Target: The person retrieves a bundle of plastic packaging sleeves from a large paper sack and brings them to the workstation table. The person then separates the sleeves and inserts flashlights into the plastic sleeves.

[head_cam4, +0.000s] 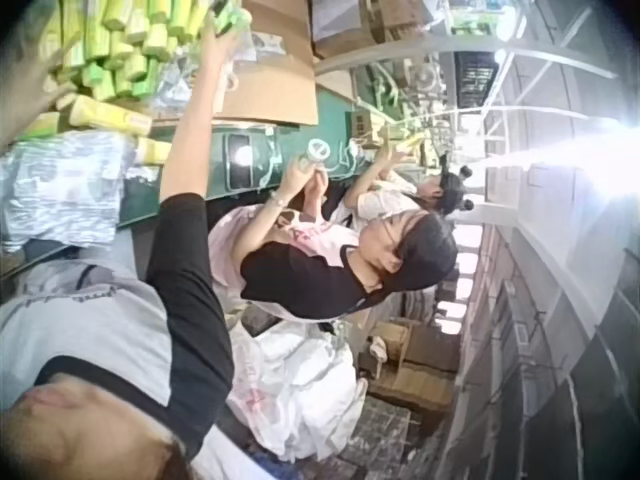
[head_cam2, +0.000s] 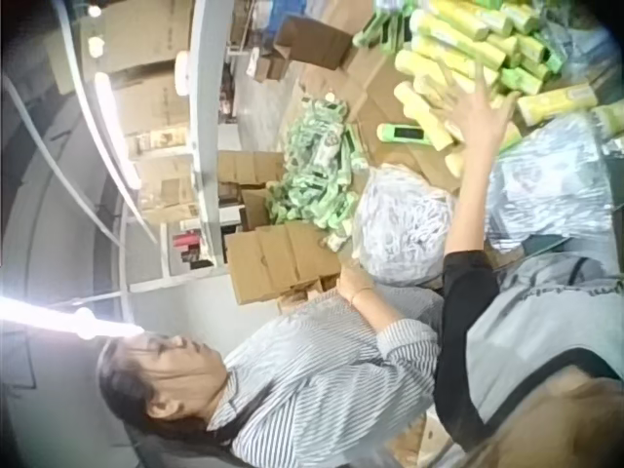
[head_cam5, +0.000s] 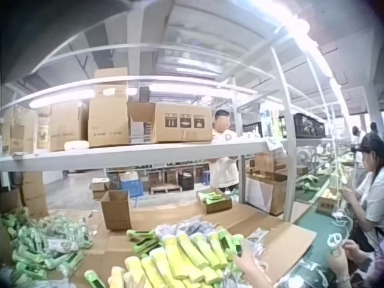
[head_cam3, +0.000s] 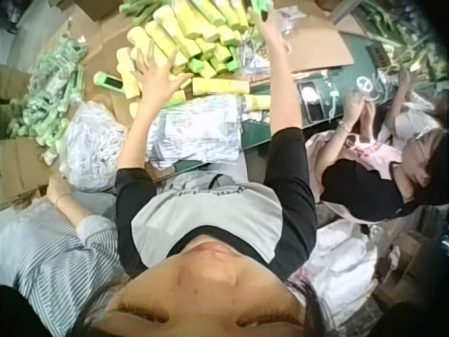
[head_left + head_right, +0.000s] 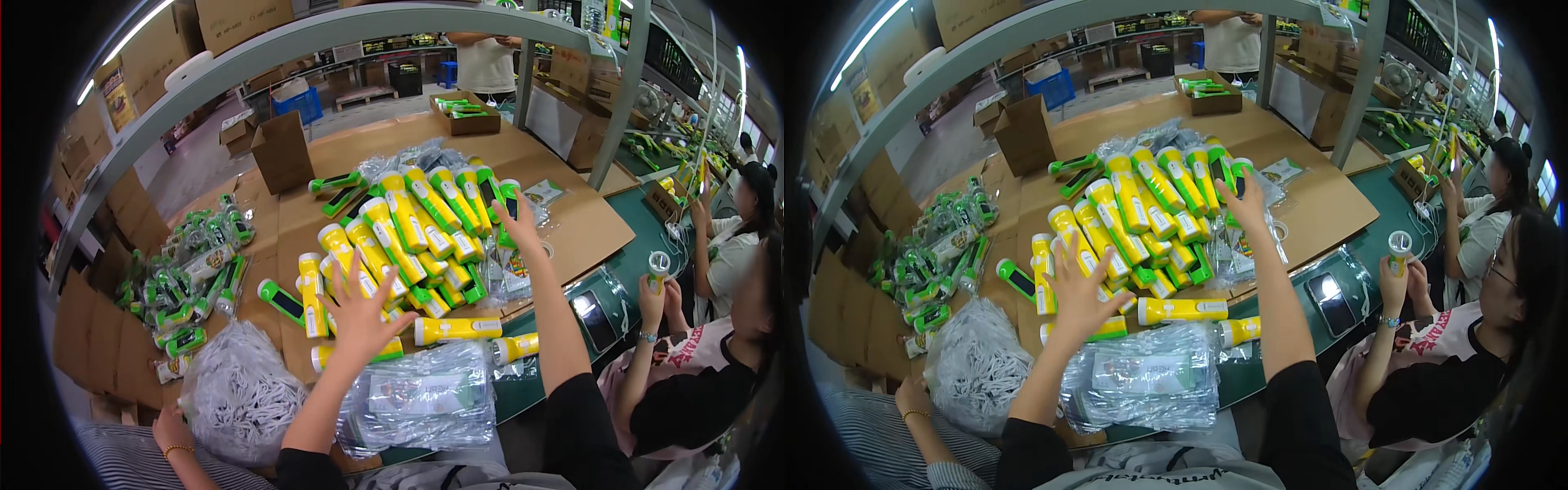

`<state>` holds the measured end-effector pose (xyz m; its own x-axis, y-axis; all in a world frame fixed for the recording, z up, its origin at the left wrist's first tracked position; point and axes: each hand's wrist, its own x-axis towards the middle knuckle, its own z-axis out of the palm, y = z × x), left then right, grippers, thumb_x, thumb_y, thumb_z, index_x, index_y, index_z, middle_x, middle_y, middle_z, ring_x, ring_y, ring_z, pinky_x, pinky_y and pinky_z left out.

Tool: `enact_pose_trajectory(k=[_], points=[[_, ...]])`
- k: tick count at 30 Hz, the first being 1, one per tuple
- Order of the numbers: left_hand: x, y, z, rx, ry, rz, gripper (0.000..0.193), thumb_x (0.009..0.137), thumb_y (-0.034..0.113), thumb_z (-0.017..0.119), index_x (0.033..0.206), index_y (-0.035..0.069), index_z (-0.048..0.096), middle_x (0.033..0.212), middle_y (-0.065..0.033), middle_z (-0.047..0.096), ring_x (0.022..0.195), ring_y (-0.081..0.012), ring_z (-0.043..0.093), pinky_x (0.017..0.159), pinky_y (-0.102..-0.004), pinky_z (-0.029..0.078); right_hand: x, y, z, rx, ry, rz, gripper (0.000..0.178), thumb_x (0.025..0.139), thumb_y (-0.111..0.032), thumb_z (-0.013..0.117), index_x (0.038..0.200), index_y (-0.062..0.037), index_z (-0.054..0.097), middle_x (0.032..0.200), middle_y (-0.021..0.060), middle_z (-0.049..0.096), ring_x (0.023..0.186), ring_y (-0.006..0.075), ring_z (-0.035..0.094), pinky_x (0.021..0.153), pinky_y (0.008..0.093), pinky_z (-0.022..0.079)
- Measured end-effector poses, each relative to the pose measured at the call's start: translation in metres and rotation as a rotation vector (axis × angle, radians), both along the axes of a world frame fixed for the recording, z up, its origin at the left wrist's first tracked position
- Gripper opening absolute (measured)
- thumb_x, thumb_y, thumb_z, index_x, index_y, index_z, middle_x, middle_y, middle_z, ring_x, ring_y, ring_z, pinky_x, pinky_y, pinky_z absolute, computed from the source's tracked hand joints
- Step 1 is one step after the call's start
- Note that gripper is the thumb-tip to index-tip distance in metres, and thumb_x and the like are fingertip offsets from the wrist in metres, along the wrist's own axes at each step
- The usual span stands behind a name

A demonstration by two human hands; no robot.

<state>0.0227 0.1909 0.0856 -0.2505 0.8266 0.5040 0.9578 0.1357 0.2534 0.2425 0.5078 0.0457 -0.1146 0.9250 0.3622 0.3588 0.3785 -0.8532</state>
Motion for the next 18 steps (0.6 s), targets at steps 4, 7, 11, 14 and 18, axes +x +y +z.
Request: enact_pose_trajectory(k=[4, 7, 11, 14, 18], points=[[-0.015, 0.009, -0.017, -0.149, 0.075, 0.024, 0.081, 0.067, 0.051, 0.082, 0.139, 0.031, 0.053, 0.161, -0.0184, 0.007, 0.146, -0.0485, -0.003, 0.094, -0.0868, 0.009, -0.045, -0.003, 0.006, -0.184, -0.379, 0.013, 0.099, 0.067, -0.076, 0.069, 0.148, -0.0292, 0.04, 0.14, 0.0372, 0.037, 0.131, 0.0491, 0.04, 0.109, 0.051, 0.035], [-0.031, 0.015, -0.028, -0.135, 0.064, 0.064, 0.081, 0.066, 0.045, 0.085, 0.139, 0.032, 0.052, 0.16, -0.0135, 0.012, 0.146, -0.0485, 0.0, 0.093, -0.0856, 0.021, -0.043, 0.0, 0.009, -0.147, -0.341, 0.036, 0.095, 0.065, -0.071, 0.075, 0.146, -0.0342, 0.043, 0.138, 0.0358, 0.039, 0.129, 0.0507, 0.042, 0.108, 0.0517, 0.035], [-0.047, 0.025, -0.033, -0.028, 0.072, -0.045, 0.079, 0.064, 0.031, 0.087, 0.136, 0.027, 0.056, 0.153, -0.015, 0.028, 0.145, -0.0481, 0.009, 0.1, -0.0746, 0.029, -0.036, 0.005, 0.011, -0.072, -0.279, 0.153, 0.091, 0.066, -0.063, 0.079, 0.144, -0.0325, 0.046, 0.137, 0.0327, 0.041, 0.127, 0.0484, 0.045, 0.106, 0.0511, 0.038], [-0.059, 0.028, -0.036, -0.022, 0.088, -0.072, 0.077, 0.063, 0.028, 0.087, 0.133, 0.024, 0.059, 0.151, -0.0146, 0.032, 0.145, -0.0472, 0.012, 0.102, -0.0698, 0.03, -0.036, 0.004, 0.008, -0.019, -0.269, 0.178, 0.087, 0.067, -0.061, 0.079, 0.143, -0.0319, 0.047, 0.138, 0.0316, 0.041, 0.125, 0.0469, 0.047, 0.105, 0.0512, 0.04], [-0.075, 0.031, -0.037, 0.005, 0.062, -0.039, 0.075, 0.063, 0.026, 0.087, 0.132, 0.018, 0.059, 0.149, -0.0157, 0.034, 0.145, -0.0471, 0.013, 0.107, -0.066, 0.03, -0.062, 0.004, 0.001, 0.028, -0.209, 0.178, 0.084, 0.068, -0.06, 0.079, 0.142, -0.032, 0.049, 0.138, 0.0334, 0.04, 0.125, 0.05, 0.046, 0.104, 0.0528, 0.04]])
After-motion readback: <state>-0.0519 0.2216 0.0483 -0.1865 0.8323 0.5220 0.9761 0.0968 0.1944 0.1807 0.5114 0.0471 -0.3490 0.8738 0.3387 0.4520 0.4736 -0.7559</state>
